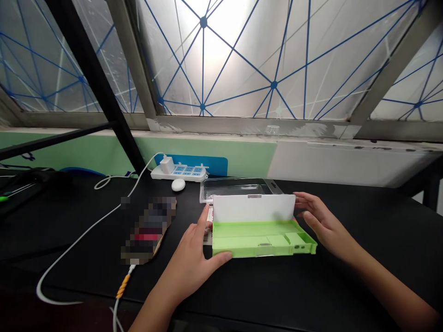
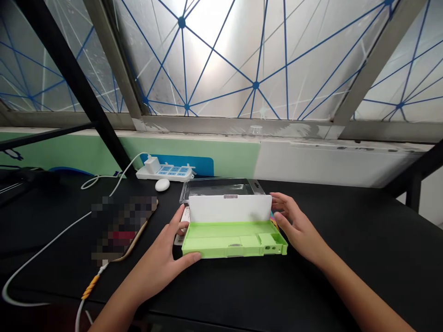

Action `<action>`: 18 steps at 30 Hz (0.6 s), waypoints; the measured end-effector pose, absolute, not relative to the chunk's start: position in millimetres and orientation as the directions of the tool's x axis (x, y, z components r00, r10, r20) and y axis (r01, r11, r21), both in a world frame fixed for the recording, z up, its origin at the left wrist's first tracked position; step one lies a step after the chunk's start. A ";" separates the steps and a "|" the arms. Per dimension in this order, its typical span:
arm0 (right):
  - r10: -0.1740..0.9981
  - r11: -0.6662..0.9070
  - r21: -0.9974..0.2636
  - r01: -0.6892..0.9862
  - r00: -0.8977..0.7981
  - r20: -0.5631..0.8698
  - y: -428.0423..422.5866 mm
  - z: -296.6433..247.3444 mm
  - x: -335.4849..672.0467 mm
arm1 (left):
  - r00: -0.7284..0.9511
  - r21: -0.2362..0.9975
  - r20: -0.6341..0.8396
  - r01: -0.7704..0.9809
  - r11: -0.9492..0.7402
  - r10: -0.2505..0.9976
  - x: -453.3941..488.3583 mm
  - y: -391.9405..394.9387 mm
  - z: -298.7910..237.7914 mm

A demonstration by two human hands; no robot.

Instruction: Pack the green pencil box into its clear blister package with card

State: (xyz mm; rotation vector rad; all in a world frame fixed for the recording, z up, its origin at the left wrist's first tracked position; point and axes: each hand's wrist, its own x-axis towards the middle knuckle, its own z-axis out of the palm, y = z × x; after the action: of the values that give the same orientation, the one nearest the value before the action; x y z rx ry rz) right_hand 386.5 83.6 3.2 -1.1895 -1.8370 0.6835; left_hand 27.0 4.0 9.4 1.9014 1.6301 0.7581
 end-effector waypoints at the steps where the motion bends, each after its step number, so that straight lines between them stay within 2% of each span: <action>1: 0.902 0.427 -0.782 0.455 -0.277 0.331 81.6 3.7 387.4 | 0.101 0.701 0.080 0.701 -0.128 0.992 26.6 5.0 9.7; 5: 0.870 0.442 -0.773 0.455 -0.427 0.246 77.2 0.3 383.7 | 0.047 0.685 0.126 0.718 -0.121 0.991 24.8 10.1 11.5; 8: 0.886 0.438 -0.755 0.489 -0.376 0.271 77.5 -4.1 378.2 | 0.063 0.697 0.165 0.699 -0.161 0.984 23.0 12.2 12.4; 12: 0.895 0.447 -0.675 0.587 -0.310 0.322 78.9 -4.8 376.9 | 0.076 0.717 0.136 0.680 -0.151 0.988 20.1 11.9 11.5; 14: 0.907 0.420 -0.649 0.634 -0.288 0.306 78.9 -2.0 378.0 | 0.078 0.708 0.122 0.692 -0.141 0.990 19.3 11.5 10.7; 18: 0.935 0.351 -0.697 0.625 -0.273 0.225 79.0 5.6 379.9 | 0.103 0.663 0.118 0.732 -0.156 0.988 21.1 12.1 11.8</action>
State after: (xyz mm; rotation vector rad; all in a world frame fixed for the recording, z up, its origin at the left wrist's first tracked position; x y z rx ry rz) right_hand 379.9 79.0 5.6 -1.3542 -2.0000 0.6487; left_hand 21.1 12.1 11.8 1.9465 1.6757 0.7706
